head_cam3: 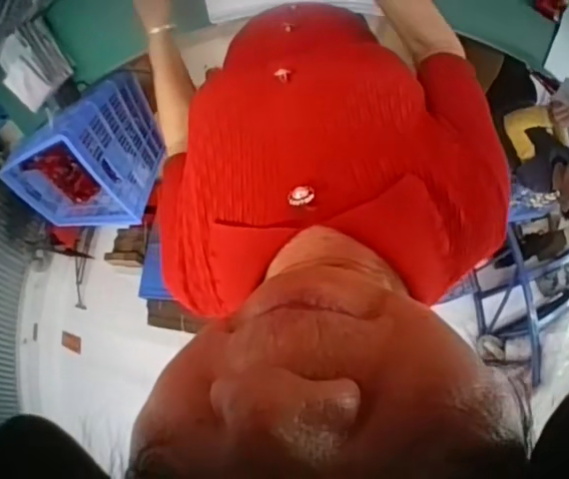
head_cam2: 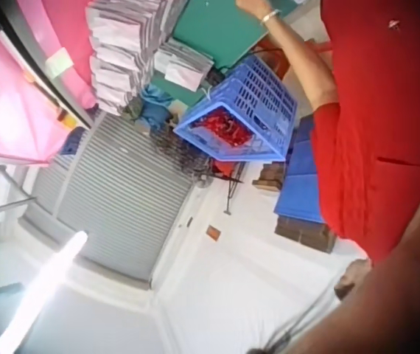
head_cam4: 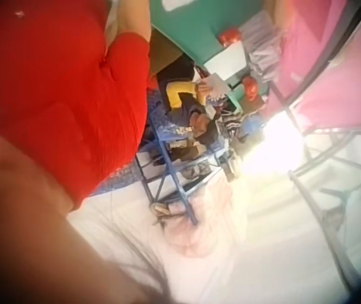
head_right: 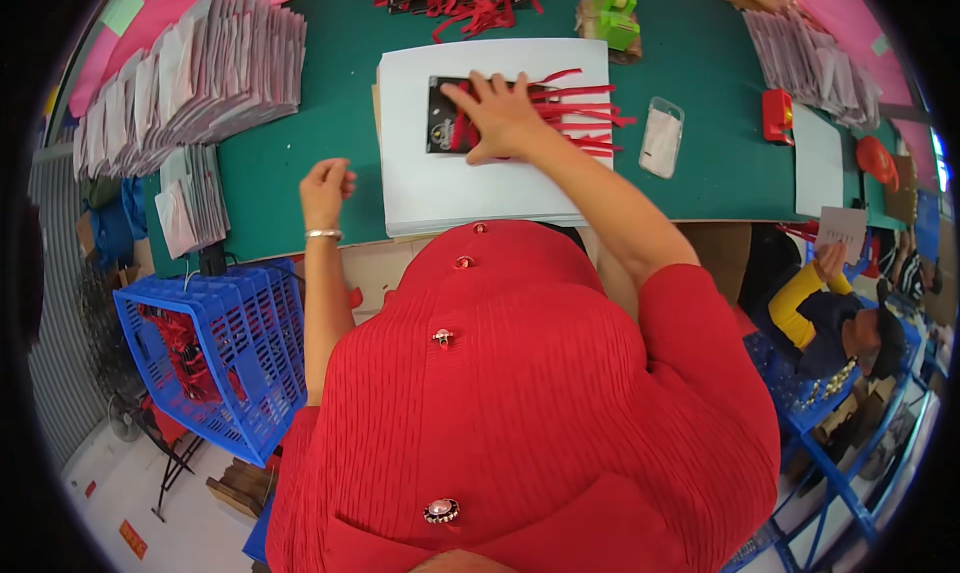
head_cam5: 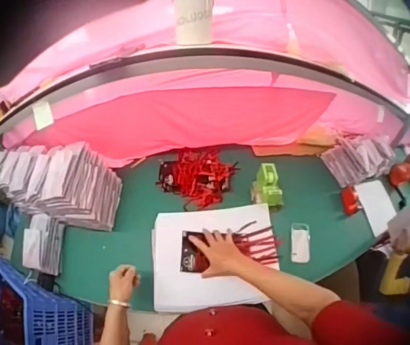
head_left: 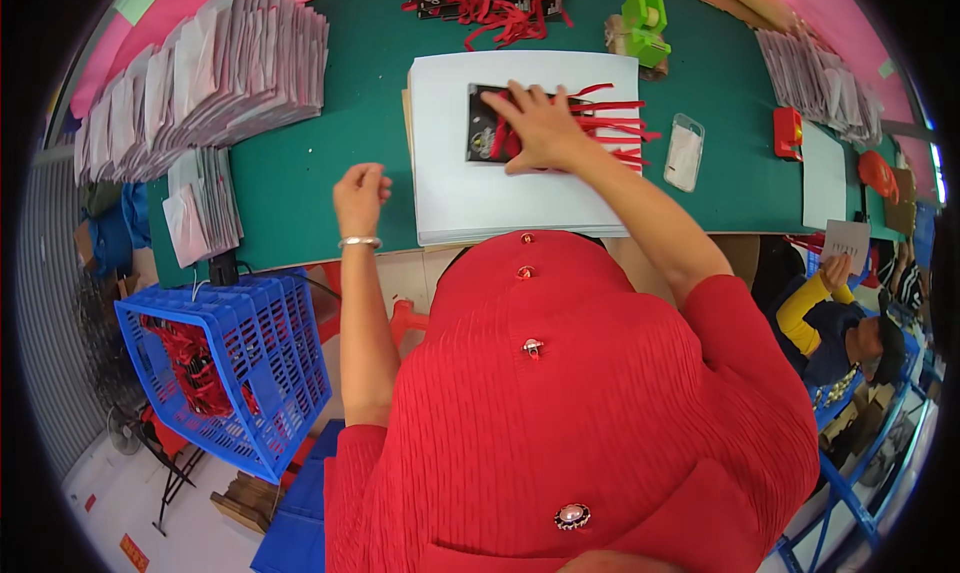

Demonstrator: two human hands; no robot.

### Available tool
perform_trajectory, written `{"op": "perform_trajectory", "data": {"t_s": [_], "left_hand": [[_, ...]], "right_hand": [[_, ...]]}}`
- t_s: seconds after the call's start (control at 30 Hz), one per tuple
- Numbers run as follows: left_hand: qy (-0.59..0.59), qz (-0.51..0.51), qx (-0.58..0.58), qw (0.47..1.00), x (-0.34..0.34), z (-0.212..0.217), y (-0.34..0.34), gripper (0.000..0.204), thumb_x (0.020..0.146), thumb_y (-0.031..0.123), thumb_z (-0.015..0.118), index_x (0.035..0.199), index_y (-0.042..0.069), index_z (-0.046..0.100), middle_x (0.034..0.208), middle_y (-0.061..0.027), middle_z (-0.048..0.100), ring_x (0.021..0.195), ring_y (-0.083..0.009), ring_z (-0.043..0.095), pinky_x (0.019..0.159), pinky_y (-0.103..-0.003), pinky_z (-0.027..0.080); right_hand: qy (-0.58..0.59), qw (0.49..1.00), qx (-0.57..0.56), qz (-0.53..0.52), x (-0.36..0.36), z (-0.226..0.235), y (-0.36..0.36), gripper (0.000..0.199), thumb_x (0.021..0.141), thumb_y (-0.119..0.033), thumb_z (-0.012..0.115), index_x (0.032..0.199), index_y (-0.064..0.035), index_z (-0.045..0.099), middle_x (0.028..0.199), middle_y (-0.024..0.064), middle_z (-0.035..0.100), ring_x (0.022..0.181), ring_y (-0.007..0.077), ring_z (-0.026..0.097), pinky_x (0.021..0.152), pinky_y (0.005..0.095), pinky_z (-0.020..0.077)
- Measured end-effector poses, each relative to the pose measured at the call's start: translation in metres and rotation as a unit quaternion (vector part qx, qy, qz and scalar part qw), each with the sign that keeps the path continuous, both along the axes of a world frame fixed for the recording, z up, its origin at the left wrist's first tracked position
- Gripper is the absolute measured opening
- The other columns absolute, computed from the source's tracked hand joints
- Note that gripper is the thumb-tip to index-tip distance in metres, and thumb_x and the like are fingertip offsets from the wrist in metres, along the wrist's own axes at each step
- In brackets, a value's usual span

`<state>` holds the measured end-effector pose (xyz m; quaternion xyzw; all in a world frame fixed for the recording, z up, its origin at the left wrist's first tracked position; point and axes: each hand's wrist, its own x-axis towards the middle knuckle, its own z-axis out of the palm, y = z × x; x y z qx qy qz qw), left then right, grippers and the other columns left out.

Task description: The person packages ribbon cards by placing each one onto tissue paper, wrapping and folding the paper around it, securing it with tape from a dispenser, and stacking the wrapped packages on the table.

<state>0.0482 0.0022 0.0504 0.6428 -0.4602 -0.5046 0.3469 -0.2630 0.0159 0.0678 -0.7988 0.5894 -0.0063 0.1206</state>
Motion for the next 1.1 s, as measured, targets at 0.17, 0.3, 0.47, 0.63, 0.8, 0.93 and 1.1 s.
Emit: {"op": "perform_trajectory", "data": {"t_s": [0.17,0.3,0.47,0.63,0.8,0.93,1.1], "left_hand": [[-0.039,-0.031,-0.002,0.999,-0.024,-0.038,0.002,0.018,0.088,0.016,0.061,0.088,0.0,0.067,0.069,-0.0046,0.064,0.055,-0.0086,0.055,0.05,-0.022,0.043],[-0.139,-0.035,-0.039,0.989,-0.038,-0.047,-0.004,0.025,0.085,0.024,0.065,0.085,-0.001,0.069,0.067,-0.0066,0.065,0.057,-0.0129,0.057,0.054,-0.028,0.045],[-0.195,-0.049,-0.064,0.978,-0.055,-0.05,-0.009,0.031,0.082,0.033,0.069,0.082,0.001,0.07,0.065,-0.0102,0.065,0.058,-0.0205,0.061,0.059,-0.035,0.048],[-0.216,-0.071,-0.059,0.972,-0.059,-0.067,-0.017,0.03,0.08,0.031,0.071,0.077,0.002,0.068,0.066,-0.0117,0.066,0.06,-0.0227,0.062,0.059,-0.036,0.048],[-0.228,-0.107,-0.087,0.964,-0.053,-0.073,-0.024,0.028,0.08,0.029,0.071,0.077,0.001,0.069,0.066,-0.0099,0.065,0.059,-0.0172,0.058,0.058,-0.033,0.047],[-0.289,-0.106,-0.11,0.945,-0.05,-0.069,-0.017,0.027,0.078,0.028,0.073,0.085,0.003,0.063,0.069,-0.0099,0.064,0.062,-0.0227,0.06,0.061,-0.037,0.048],[-0.326,-0.067,-0.161,0.929,-0.067,-0.037,-0.014,0.026,0.074,0.014,0.073,0.093,0.005,0.058,0.073,-0.0093,0.058,0.067,-0.0263,0.059,0.064,-0.038,0.049]], "right_hand": [[0.069,0.996,0.05,0.021,0.059,0.001,-0.014,0.111,0.055,-0.05,0.08,0.148,-0.0255,0.024,0.144,0.0224,0.03,0.127,0.0425,0.036,0.1,0.0693,0.0219],[0.122,0.987,0.1,0.036,0.074,0.007,-0.019,0.111,0.057,-0.052,0.08,0.149,-0.0253,0.022,0.147,0.022,0.026,0.13,0.0435,0.033,0.101,0.0698,0.0218],[0.115,0.988,0.097,0.032,0.076,-0.001,-0.02,0.111,0.056,-0.053,0.08,0.148,-0.0257,0.024,0.148,0.0231,0.026,0.131,0.0465,0.03,0.101,0.0712,0.0178],[0.115,0.987,0.108,0.017,0.075,-0.001,-0.018,0.112,0.056,-0.052,0.081,0.148,-0.0262,0.024,0.149,0.0227,0.025,0.134,0.0458,0.027,0.101,0.0723,0.0164],[-0.074,0.996,0.029,-0.032,0.043,-0.005,-0.003,0.107,0.058,-0.046,0.082,0.147,-0.0237,0.026,0.151,0.0174,0.026,0.138,0.0413,0.024,0.102,0.0705,0.0197],[-0.374,0.893,-0.064,-0.243,-0.052,-0.016,0.029,0.074,0.069,-0.038,0.079,0.13,-0.0104,0.05,0.136,0.0162,0.047,0.123,0.0326,0.047,0.099,0.0461,0.0411],[-0.067,0.763,-0.005,-0.643,-0.247,-0.061,0.114,0.058,0.067,-0.049,0.076,0.097,-0.0004,0.063,0.093,0.022,0.067,0.088,0.0354,0.066,0.074,0.0446,0.0514]]}}
